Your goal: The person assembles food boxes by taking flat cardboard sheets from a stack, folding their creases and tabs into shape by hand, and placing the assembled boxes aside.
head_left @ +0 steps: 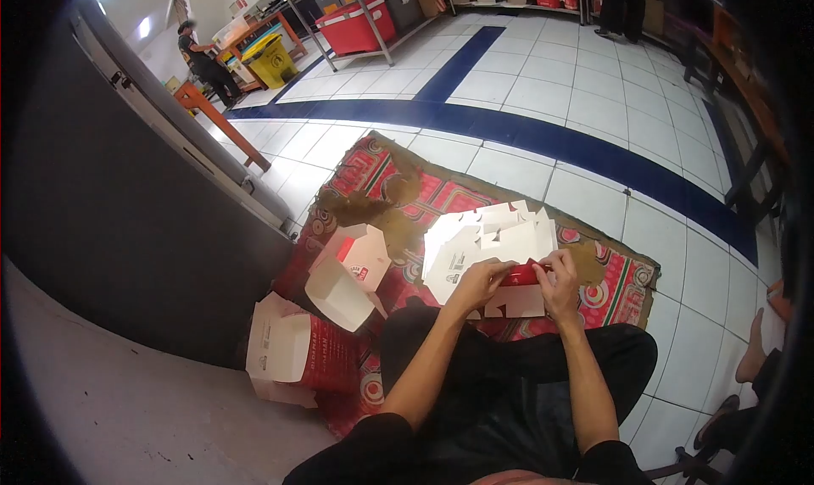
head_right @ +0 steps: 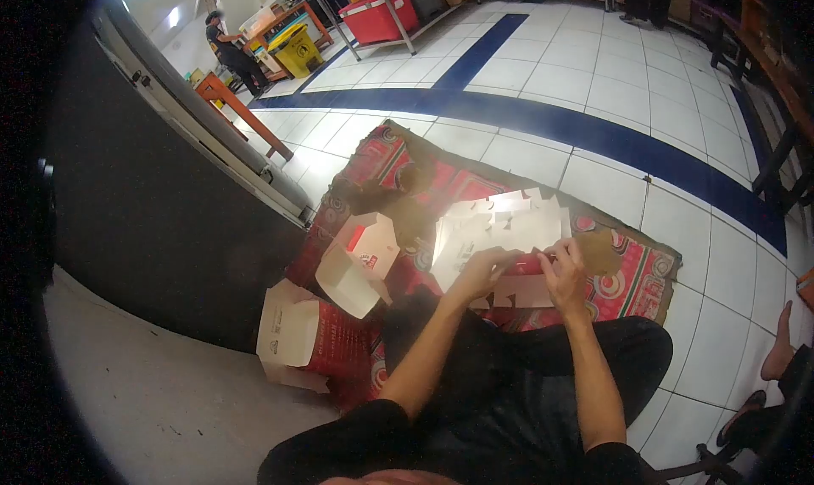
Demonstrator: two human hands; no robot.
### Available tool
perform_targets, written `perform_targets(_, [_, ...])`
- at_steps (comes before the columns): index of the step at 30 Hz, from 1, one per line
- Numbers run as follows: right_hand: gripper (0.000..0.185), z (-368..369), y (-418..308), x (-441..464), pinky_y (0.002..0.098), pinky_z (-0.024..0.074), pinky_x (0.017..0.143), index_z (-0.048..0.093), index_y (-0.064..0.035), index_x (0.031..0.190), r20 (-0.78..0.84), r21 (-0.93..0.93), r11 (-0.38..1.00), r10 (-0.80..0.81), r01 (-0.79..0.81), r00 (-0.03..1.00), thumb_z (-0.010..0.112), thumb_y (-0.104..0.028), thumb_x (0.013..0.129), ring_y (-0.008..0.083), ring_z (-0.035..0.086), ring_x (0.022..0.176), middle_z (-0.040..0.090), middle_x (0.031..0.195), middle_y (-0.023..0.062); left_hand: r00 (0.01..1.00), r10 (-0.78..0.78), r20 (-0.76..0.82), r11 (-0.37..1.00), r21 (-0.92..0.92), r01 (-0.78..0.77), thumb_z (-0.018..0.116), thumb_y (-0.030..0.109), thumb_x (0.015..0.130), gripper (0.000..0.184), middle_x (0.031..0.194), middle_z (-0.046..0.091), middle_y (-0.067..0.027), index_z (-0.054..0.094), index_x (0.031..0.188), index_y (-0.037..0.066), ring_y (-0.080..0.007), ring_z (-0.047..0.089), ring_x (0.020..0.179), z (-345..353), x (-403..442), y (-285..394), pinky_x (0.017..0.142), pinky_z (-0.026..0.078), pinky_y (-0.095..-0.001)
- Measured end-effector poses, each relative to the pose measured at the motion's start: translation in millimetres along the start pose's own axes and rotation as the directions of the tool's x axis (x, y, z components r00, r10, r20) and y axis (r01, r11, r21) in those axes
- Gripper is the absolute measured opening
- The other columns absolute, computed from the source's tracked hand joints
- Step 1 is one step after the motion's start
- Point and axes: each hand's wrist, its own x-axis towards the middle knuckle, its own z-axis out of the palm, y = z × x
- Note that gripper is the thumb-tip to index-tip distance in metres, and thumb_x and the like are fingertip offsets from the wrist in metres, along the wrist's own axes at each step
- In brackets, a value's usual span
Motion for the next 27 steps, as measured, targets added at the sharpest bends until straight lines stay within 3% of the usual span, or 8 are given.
perform_targets(4, [0.013,1,5,-3,0.0475,0.0489,0.096,0.073,-0.0047,0.097,0.165,-0.161,0.948,-0.249,0.275,0.954,0.081,-0.014,0.094,0.034,0.065,0.107,0.072,0.112,0.0125,0.995,0.072,0.073,0.996,0.057,-0.076,0.066,0.011,0.103,0.031,0.103,0.075,-0.02,0.078,0.131,0.009,-0.0427,0.073,0.099,-1,-4,-4,0.086,0.057,-0.0498])
perform_targets(10, [0.014,6,6,-1,0.0487,0.0444,0.105,0.076,-0.0076,0.102,-0.051,-0.146,0.984,-0.107,0.098,0.993,0.081,-0.016,0.092,0.0339,0.064,0.109,0.075,0.108,0.0083,0.998,0.029,0.054,0.996,0.082,-0.033,0.067,0.009,0.101,0.032,0.109,0.076,-0.0198,0.079,0.131,0.01,-0.0421,0.073,0.101,-2,-4,-9,0.088,0.058,-0.049])
perform_targets(13, [0.016,10,12,-4,0.0486,0.0441,0.106,0.076,-0.0075,0.103,0.111,-0.186,0.937,-0.277,0.294,0.954,0.081,-0.015,0.091,0.0333,0.066,0.107,0.075,0.106,0.0084,0.991,0.093,0.097,0.991,0.091,-0.102,0.067,0.01,0.102,0.03,0.109,0.078,-0.0203,0.079,0.13,0.009,-0.0426,0.074,0.101,-1,-4,-10,0.089,0.059,-0.0488])
perform_targets(19, [0.023,-1,15,-3,0.0498,0.0432,0.111,0.077,-0.0091,0.108,0.305,-0.132,0.972,-0.147,0.194,0.941,0.085,-0.017,0.087,0.0361,0.065,0.116,0.072,0.118,0.0128,0.989,0.046,0.139,0.999,-0.027,-0.043,0.069,0.012,0.102,0.028,0.109,0.077,-0.0196,0.076,0.129,0.007,-0.0398,0.075,0.102,-9,-8,8,0.087,0.06,-0.0464])
perform_targets(21, [0.034,7,-1,-7,0.0509,0.0436,0.111,0.075,-0.0089,0.117,0.119,-0.19,0.957,-0.199,0.219,0.973,0.087,-0.018,0.086,0.0369,0.064,0.118,0.069,0.125,0.0154,0.986,0.007,0.169,1.0,0.008,-0.009,0.069,0.012,0.101,0.028,0.11,0.076,-0.0194,0.074,0.128,0.007,-0.0386,0.075,0.104,-7,-7,18,0.087,0.06,-0.0447])
perform_targets(24, [0.054,22,0,-13,0.0516,0.0449,0.112,0.068,-0.008,0.136,-0.124,-0.073,0.988,-0.144,0.136,0.982,0.088,-0.02,0.087,0.0383,0.062,0.122,0.062,0.138,0.0194,0.996,0.071,-0.053,0.996,0.053,-0.068,0.07,0.006,0.1,0.027,0.113,0.074,-0.0182,0.069,0.126,0.004,-0.0343,0.077,0.105,-1,-3,29,0.087,0.062,-0.0408])
perform_targets(26, [0.064,30,9,-18,0.0512,0.0458,0.113,0.062,-0.0073,0.145,-0.181,0.101,0.995,-0.011,0.029,0.984,0.088,-0.021,0.088,0.0388,0.062,0.124,0.059,0.144,0.0208,0.973,-0.032,-0.229,0.947,-0.318,-0.044,0.074,0.008,0.102,0.035,0.127,0.074,-0.015,0.068,0.136,0.004,-0.0288,0.076,0.11,7,-1,34,0.09,0.062,-0.0411])
perform_targets(27, [0.067,32,10,-21,0.0479,0.0473,0.113,0.057,-0.0041,0.148,0.017,0.219,0.975,0.025,-0.028,1.0,0.087,-0.019,0.09,0.0339,0.063,0.125,0.061,0.143,0.019,0.96,-0.011,-0.279,0.907,-0.406,-0.108,0.072,0.006,0.103,0.036,0.127,0.074,-0.0128,0.067,0.139,0.004,-0.0245,0.075,0.114,13,0,35,0.092,0.063,-0.0395])
